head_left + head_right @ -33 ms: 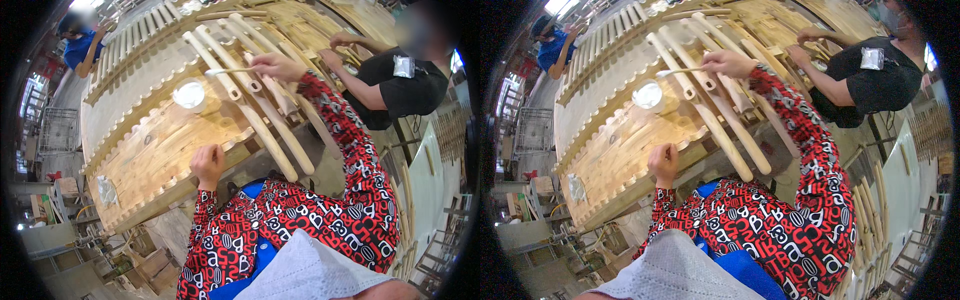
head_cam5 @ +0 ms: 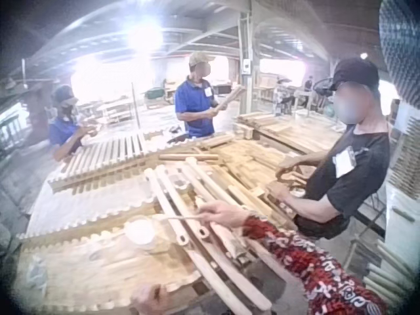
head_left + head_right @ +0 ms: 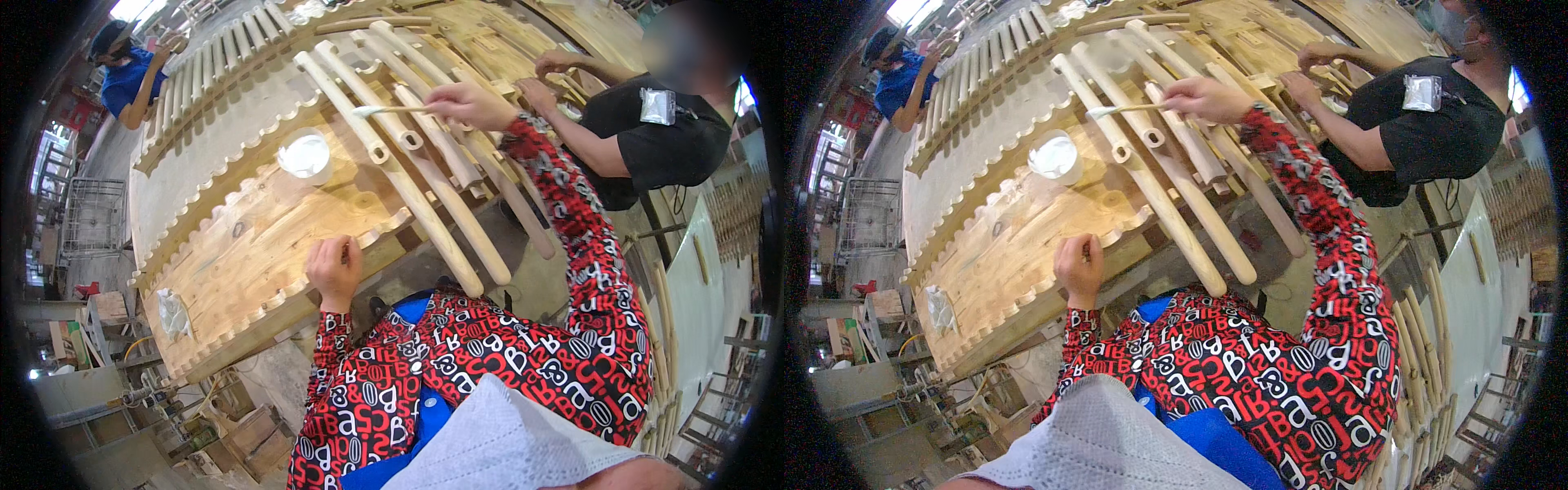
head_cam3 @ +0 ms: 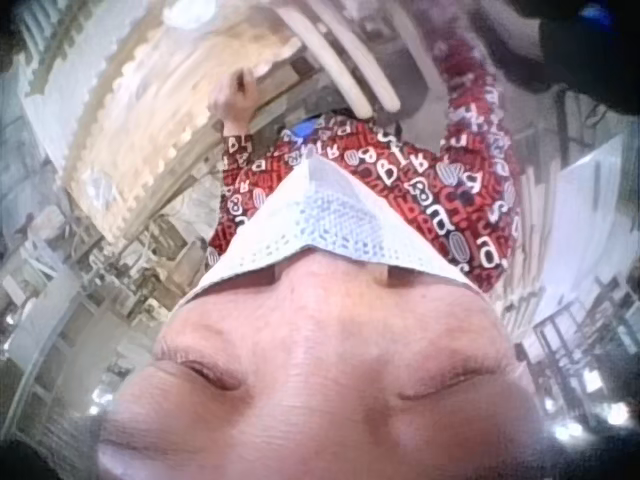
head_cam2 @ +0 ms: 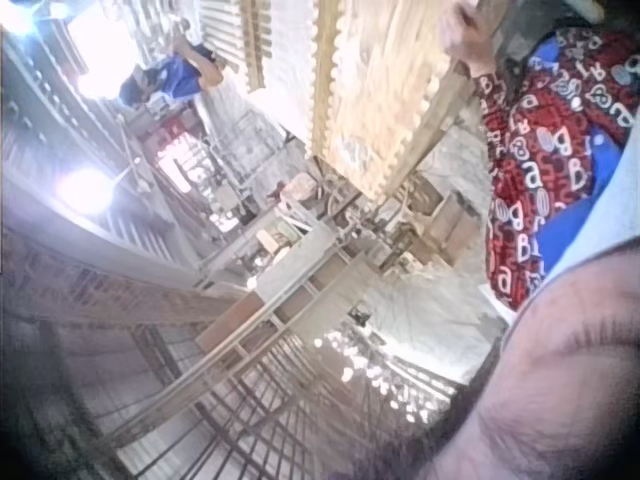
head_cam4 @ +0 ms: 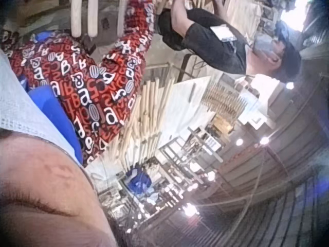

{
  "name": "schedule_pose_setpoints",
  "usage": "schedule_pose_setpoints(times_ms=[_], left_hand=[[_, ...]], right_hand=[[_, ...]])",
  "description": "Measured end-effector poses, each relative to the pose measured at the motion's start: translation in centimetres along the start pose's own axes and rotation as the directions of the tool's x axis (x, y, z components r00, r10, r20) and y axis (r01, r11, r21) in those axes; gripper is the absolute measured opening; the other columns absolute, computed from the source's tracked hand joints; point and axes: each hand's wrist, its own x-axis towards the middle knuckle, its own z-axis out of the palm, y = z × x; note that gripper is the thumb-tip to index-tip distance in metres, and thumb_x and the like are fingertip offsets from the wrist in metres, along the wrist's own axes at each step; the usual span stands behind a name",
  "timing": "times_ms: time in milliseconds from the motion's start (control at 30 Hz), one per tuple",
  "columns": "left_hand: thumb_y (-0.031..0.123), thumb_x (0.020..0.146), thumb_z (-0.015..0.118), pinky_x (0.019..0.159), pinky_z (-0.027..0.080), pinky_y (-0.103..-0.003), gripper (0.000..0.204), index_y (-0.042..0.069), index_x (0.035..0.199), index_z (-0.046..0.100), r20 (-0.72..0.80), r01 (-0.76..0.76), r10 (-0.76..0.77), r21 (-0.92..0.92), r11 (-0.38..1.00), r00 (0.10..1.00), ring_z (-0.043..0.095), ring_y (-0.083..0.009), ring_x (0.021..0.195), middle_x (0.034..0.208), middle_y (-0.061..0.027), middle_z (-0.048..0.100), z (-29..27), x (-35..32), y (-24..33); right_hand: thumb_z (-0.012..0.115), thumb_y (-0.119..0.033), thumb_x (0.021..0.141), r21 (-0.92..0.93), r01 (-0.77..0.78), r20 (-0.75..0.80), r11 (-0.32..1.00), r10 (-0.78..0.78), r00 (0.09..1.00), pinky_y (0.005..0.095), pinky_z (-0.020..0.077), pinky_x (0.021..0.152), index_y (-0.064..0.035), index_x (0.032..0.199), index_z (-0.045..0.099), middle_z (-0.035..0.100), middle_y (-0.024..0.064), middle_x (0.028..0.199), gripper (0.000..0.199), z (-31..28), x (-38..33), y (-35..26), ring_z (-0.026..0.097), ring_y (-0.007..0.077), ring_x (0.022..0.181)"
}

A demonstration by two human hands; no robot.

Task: The person repeatedly picks up wooden chair legs, applies white glue to the hollow ends using a small brush, and places them on a wooden rack. The person works in a workshop environment with other workers visible in the background.

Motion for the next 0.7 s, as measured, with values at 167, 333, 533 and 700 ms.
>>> schedule_pose_setpoints(times_ms=[167,333,533,700], left_hand=[[0.009,0.08,0.07,0.053,0.042,-0.035,0.006,0.01,0.078,0.064,0.018,0.039,-0.04,0.036,0.999,0.999,0.055,-0.0231,0.057,0.063,-0.0045,0.057,0.0,-0.5,-0.7],[0.01,0.081,0.071,0.051,0.04,-0.036,0.006,0.009,0.08,0.065,0.001,0.082,-0.082,0.057,0.995,0.997,0.052,-0.0225,0.054,0.061,-0.0036,0.053,-0.3,-1.1,-1.1],[0.011,0.083,0.07,0.051,0.038,-0.035,0.006,0.009,0.081,0.066,0.029,0.112,-0.115,0.08,0.99,0.993,0.048,-0.021,0.053,0.06,-0.003,0.049,-0.9,-1.6,-1.3],[0.012,0.084,0.07,0.051,0.038,-0.035,0.006,0.009,0.08,0.065,0.045,0.134,-0.14,0.123,0.983,0.989,0.049,-0.0206,0.053,0.06,-0.0028,0.049,-0.8,-1.8,-1.4]], right_hand=[[0.058,-0.026,0.096,-0.253,-0.261,-0.151,0.932,0.228,0.962,0.0259,0.0414,0.059,-0.0018,0.102,0.067,0.06,0.0005,0.072,0.027,-7.7,-9.2,4.6,0.052,0.0087,0.063],[0.059,-0.028,0.095,-0.166,-0.296,-0.165,0.941,0.269,0.949,0.0262,0.041,0.058,-0.0002,0.096,0.069,0.059,0.0005,0.068,0.029,-7.9,-11.9,8.9,0.053,0.0083,0.063],[0.069,-0.025,0.088,-0.238,-0.39,-0.35,0.89,0.296,0.889,0.0304,0.0458,0.062,-0.0082,0.098,0.071,0.064,0.0051,0.075,0.02,-6.1,-11.3,12.3,0.059,0.0138,0.069],[0.072,-0.017,0.085,-0.322,-0.11,-0.447,0.94,-0.049,0.893,0.0292,0.0512,0.073,-0.0074,0.097,0.07,0.066,0.0055,0.084,0.015,-5.9,-11.5,13.0,0.062,0.0144,0.079]])
